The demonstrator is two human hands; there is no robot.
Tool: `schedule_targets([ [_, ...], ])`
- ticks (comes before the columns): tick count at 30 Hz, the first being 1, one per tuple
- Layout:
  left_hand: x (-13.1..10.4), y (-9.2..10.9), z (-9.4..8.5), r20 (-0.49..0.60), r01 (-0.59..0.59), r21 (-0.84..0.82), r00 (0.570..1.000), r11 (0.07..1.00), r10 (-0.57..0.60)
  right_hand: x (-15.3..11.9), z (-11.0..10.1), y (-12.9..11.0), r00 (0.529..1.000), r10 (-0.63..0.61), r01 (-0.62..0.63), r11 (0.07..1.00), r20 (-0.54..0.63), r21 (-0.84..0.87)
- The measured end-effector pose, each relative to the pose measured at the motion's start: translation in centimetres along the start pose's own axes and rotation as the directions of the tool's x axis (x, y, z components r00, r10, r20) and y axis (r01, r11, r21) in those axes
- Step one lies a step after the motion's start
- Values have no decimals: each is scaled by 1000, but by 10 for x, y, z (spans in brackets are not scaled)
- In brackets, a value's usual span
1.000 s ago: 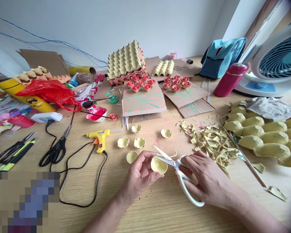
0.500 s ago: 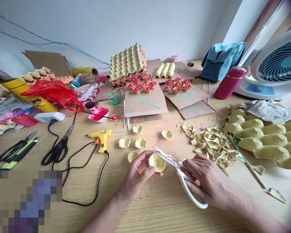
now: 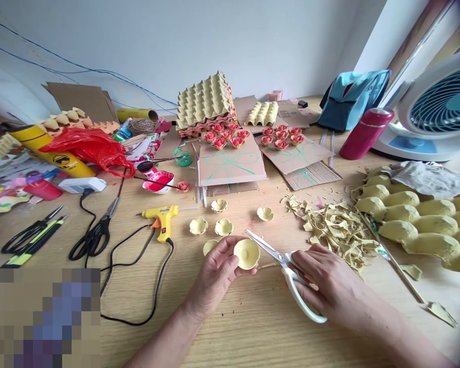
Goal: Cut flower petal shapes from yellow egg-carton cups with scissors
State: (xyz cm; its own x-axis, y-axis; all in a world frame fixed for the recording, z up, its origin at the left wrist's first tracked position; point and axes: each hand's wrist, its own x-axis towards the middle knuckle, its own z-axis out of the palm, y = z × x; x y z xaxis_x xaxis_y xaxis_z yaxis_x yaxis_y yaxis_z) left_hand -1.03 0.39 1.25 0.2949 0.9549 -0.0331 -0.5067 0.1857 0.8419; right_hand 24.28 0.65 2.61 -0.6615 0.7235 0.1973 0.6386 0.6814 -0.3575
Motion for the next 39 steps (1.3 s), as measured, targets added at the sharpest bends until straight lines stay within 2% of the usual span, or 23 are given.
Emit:
schedule_targets([
  [7,0,-2,-2,19,-18,79,1000,997,16,0,5,6,996,93,-93,996,-4,9],
  [13,2,-2,-4,-19,-12,110,1000,994,14,0,5,11,985,174,-174,985,6,0],
  [19,3,-1,-3,-24,36,6,999,999,-36,2,0,7,982,177,-179,984,-61,-25],
  [25,6,-6,-3,-42,-18,166,999,986,25,4,0,3,986,159,-161,985,-48,-58],
  [31,11,-7,-2,-128,-111,223,982,968,142,-16,-12,-8,987,159,-150,953,12,-262],
  [35,10,-3,1,-165,-102,214,976,972,139,-42,-16,-3,994,100,-76,929,48,-362],
  [37,9,-2,3,-174,-95,200,976,975,131,-54,-19,6,989,149,-125,884,16,-450],
  [39,8,-2,3,-186,-96,191,974,977,132,-63,-22,15,973,222,-218,793,-64,-569],
])
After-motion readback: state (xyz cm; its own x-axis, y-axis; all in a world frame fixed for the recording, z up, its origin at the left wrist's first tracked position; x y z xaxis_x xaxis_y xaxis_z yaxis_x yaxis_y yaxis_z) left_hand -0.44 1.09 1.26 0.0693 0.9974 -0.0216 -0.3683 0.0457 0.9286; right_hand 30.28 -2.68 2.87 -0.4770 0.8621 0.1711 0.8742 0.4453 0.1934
